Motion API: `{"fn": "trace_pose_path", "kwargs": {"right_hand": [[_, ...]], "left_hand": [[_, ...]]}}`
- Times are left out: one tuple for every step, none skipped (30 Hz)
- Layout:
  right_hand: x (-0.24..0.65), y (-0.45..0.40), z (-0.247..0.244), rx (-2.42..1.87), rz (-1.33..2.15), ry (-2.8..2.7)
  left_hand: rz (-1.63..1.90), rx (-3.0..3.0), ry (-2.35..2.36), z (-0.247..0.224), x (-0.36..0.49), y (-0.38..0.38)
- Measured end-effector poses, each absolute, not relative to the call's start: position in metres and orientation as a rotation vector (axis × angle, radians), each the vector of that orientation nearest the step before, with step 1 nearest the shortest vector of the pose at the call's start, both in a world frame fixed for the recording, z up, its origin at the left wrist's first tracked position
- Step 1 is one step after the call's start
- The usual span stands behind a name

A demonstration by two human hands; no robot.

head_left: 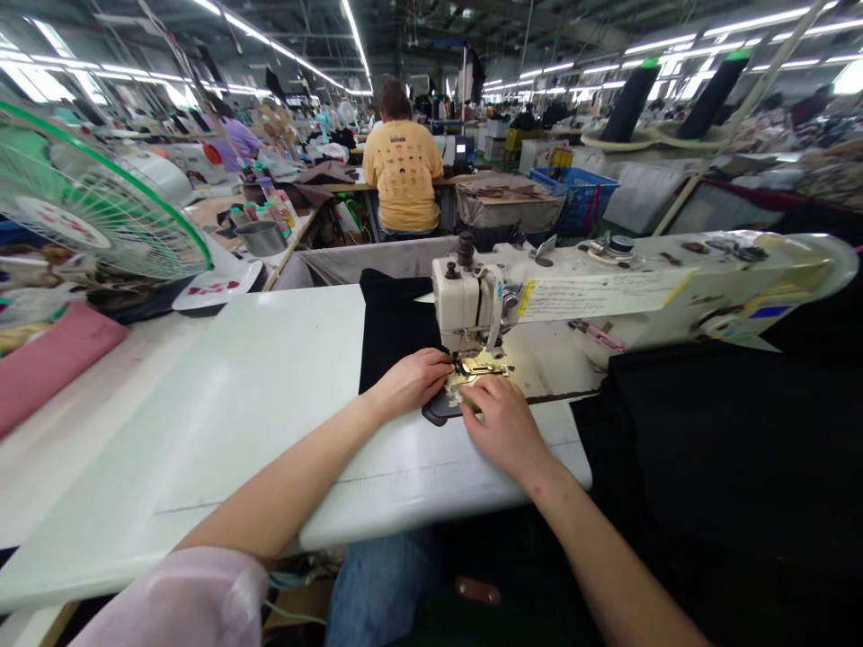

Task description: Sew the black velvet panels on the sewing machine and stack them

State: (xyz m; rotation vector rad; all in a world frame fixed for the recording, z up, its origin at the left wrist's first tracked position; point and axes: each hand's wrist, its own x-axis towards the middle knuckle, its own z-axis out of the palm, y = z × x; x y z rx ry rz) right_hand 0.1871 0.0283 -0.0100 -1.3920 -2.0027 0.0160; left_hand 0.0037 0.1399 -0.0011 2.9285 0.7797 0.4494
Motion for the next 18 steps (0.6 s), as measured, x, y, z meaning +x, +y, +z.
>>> {"fn": "trace_pose_path", "kwargs": {"right_hand": [[0.188, 0.015, -0.005, -1.364, 0.028, -1.983], [0.191, 0.0, 0.0, -1.334, 0.046, -1.95], [0.197, -0.015, 0.006, -1.31, 0.057, -1.908], [0.206, -0.031, 0.013, -1.296, 0.055, -1.854], [0.219, -0.044, 0.019, -1.31, 0.02, -1.8], [0.234, -0.056, 0.025, -1.356, -0.041, -1.742], [0.252, -0.066, 0.031, -1.437, -0.124, -1.675], [0.272, -0.074, 0.035, -1.545, -0.222, -1.599], [0.293, -0.08, 0.037, -1.661, -0.308, -1.517], [0.314, -0.084, 0.038, -1.774, -0.357, -1.437], [0.335, -0.086, 0.037, -1.867, -0.358, -1.382], [0.352, -0.088, 0.035, -1.935, -0.304, -1.363], [0.367, -0.088, 0.031, -1.974, -0.226, -1.364], [0.377, -0.087, 0.027, -1.99, -0.146, -1.38], [0.383, -0.085, 0.024, -1.989, -0.086, -1.394], [0.386, -0.083, 0.02, -1.979, -0.061, -1.399], [0.385, -0.08, 0.018, -1.968, -0.064, -1.397], [0.384, -0.077, 0.016, -1.958, -0.079, -1.385]], "left_hand": [[0.445, 2.932, 0.807, -0.001, 0.005, 0.14], [0.443, 2.935, 0.834, -0.001, 0.006, 0.138], [0.442, 2.936, 0.861, -0.002, 0.008, 0.136], [0.445, 2.935, 0.884, -0.003, 0.01, 0.132], [0.452, 2.933, 0.904, -0.004, 0.012, 0.128], [0.462, 2.932, 0.923, -0.005, 0.014, 0.125], [0.474, 2.932, 0.941, -0.005, 0.015, 0.123], [0.483, 2.934, 0.956, -0.006, 0.015, 0.122], [0.486, 2.937, 0.968, -0.006, 0.015, 0.124], [0.485, 2.94, 0.983, -0.006, 0.013, 0.127], [0.478, 2.94, 1.003, -0.007, 0.011, 0.132], [0.468, 2.936, 1.028, -0.007, 0.009, 0.139], [0.456, 2.928, 1.071, -0.006, 0.006, 0.146], [0.44, 2.914, 1.13, -0.005, 0.003, 0.153], [0.414, 2.894, 1.195, -0.004, 0.0, 0.159], [0.373, 2.872, 1.265, -0.002, -0.003, 0.163], [0.323, 2.852, 1.338, 0.0, -0.004, 0.164], [0.274, 2.836, 1.415, 0.003, -0.005, 0.161]]}}
